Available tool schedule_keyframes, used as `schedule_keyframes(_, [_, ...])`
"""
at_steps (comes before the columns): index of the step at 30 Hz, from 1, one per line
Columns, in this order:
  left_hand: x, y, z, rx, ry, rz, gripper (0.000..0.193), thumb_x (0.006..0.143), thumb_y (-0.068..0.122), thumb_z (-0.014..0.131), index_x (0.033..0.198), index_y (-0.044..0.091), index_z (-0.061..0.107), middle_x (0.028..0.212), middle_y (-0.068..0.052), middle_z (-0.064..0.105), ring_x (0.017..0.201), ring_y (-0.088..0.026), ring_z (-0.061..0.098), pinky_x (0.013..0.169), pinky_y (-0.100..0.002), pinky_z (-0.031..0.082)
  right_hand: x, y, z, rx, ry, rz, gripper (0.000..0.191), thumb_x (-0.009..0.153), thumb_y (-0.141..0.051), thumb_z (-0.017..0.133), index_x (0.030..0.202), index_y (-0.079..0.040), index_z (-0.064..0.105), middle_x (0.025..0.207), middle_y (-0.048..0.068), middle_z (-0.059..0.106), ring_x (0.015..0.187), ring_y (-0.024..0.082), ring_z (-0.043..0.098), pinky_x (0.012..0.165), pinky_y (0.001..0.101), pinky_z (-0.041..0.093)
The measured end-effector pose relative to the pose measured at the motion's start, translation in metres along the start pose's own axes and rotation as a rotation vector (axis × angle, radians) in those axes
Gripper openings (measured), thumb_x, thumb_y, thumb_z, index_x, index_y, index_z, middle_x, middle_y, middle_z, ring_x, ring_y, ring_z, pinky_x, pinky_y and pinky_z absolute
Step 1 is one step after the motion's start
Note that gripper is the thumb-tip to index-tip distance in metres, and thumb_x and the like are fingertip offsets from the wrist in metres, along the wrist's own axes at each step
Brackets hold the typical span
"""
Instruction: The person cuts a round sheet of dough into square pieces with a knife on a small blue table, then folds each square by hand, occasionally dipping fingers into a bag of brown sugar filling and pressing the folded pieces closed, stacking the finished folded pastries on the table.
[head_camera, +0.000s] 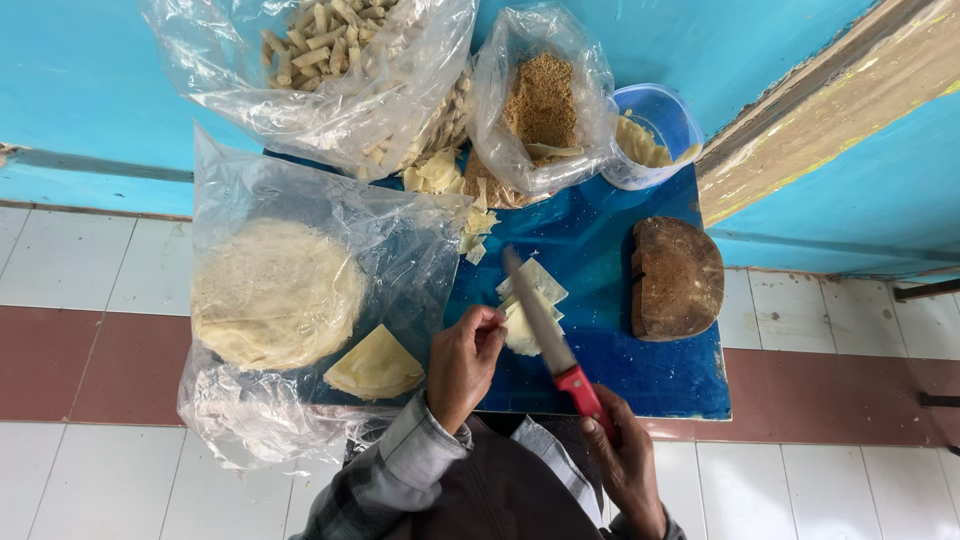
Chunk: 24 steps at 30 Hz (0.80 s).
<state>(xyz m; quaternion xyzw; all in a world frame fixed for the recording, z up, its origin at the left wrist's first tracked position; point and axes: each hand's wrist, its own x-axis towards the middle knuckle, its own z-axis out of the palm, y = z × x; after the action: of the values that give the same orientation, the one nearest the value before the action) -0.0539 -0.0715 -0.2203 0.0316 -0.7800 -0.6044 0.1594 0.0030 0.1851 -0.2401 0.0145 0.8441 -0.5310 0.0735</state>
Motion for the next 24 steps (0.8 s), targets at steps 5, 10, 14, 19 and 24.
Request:
schedule_keyframes(5, [0.003, -0.005, -0.001, -0.139, -0.035, -0.051, 0.017, 0.096, 0.004, 0.065, 0.112, -0.001, 0.061, 0.094, -0.013, 0.079, 0.08, -0.018, 0.08, 0.068, -0.03, 0.064, -0.014, 0.011, 0.007, -0.073, 0.071, -0.088, 0.048, 0.091, -0.018, 0.07, 0.135, -0.002, 0.062, 0.118, 0.013, 0.076, 0.101, 0.016, 0.072, 0.082, 0.0323, 0.061])
schedule_keyframes(10, [0.005, -0.007, -0.003, -0.216, -0.078, -0.207, 0.024, 0.096, 0.005, 0.065, 0.118, 0.0, 0.058, 0.092, -0.012, 0.079, 0.075, -0.016, 0.079, 0.062, -0.028, 0.062, -0.018, 0.024, 0.011, -0.076, 0.068, 0.064, 0.049, 0.09, -0.019, 0.07, 0.137, -0.005, 0.063, 0.118, 0.014, 0.077, 0.104, 0.018, 0.074, 0.085, 0.0342, 0.062])
schedule_keyframes(14, [0.007, -0.007, -0.004, -0.197, -0.091, -0.207, 0.029, 0.095, 0.005, 0.066, 0.123, 0.0, 0.056, 0.091, -0.012, 0.079, 0.072, -0.014, 0.077, 0.059, -0.027, 0.061, -0.017, 0.027, 0.011, -0.061, 0.062, 0.007, 0.049, 0.09, -0.019, 0.071, 0.136, -0.003, 0.063, 0.119, 0.015, 0.077, 0.106, 0.02, 0.073, 0.088, 0.0356, 0.061])
schedule_keyframes(19, [0.008, -0.009, -0.003, -0.224, -0.111, -0.228, 0.031, 0.096, 0.006, 0.066, 0.125, 0.0, 0.055, 0.092, -0.012, 0.078, 0.073, -0.014, 0.077, 0.059, -0.027, 0.06, -0.017, 0.029, 0.012, -0.083, 0.058, 0.044, 0.05, 0.09, -0.02, 0.07, 0.136, -0.005, 0.063, 0.119, 0.015, 0.077, 0.107, 0.02, 0.074, 0.085, 0.0355, 0.063])
schedule_keyframes(24, [0.008, -0.013, -0.004, -0.289, -0.135, -0.264, 0.038, 0.094, 0.005, 0.068, 0.128, -0.001, 0.053, 0.091, -0.012, 0.077, 0.074, -0.013, 0.076, 0.06, -0.027, 0.061, -0.016, 0.029, 0.014, -0.057, 0.057, 0.073, 0.052, 0.089, -0.021, 0.07, 0.138, -0.005, 0.062, 0.119, 0.016, 0.077, 0.105, 0.02, 0.075, 0.082, 0.035, 0.064])
